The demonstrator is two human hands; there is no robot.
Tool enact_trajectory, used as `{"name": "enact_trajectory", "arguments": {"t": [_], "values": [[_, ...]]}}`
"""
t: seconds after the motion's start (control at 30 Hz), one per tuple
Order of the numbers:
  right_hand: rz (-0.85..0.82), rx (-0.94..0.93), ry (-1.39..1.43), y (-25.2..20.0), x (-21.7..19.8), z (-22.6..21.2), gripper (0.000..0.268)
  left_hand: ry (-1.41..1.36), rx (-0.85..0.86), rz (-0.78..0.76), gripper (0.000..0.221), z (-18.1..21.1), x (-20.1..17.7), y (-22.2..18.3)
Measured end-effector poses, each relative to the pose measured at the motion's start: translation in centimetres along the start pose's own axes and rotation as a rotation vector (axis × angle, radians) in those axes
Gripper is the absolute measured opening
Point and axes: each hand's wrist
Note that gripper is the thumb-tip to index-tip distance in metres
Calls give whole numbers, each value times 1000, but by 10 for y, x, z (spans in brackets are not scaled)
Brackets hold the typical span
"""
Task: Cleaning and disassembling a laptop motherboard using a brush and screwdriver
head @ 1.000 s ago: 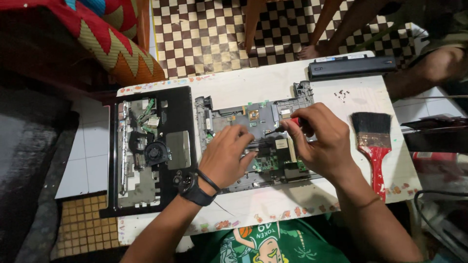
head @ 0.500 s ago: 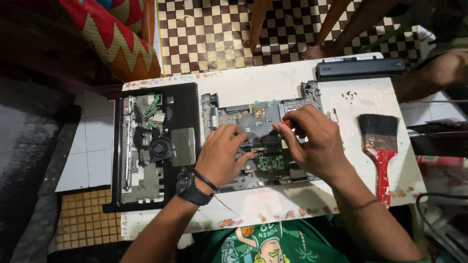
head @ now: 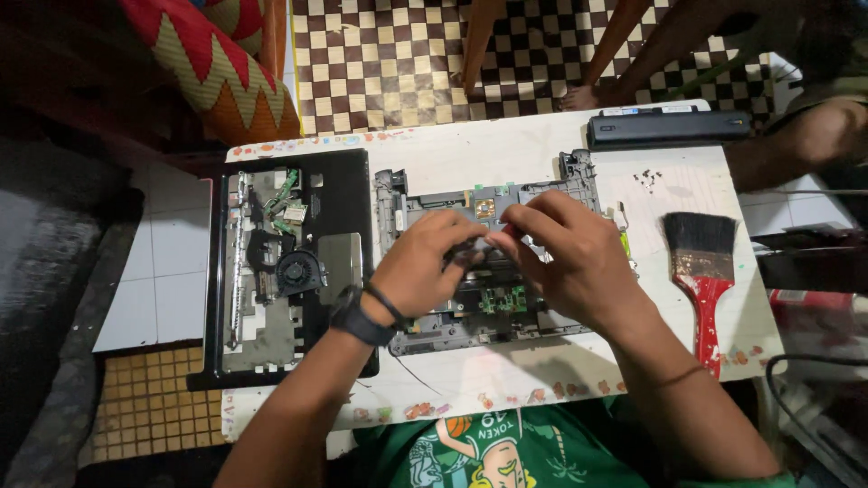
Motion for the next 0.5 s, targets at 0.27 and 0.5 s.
{"name": "enact_trajectory", "arguments": {"t": [0.27,0.5], "values": [[-124,4,31,6,-8,1,13,-203,72,30,30,-17,17,3],[-225,-24,121,12,-12,-8,17,-335,40,32,20,-21,17,5]]}}
Point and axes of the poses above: each hand's wrist, its own y-axis towards the middle knuckle, its own x-axis out of the palm, z = x × y, and after that the axes turned 13 degrees about -z, right-handed
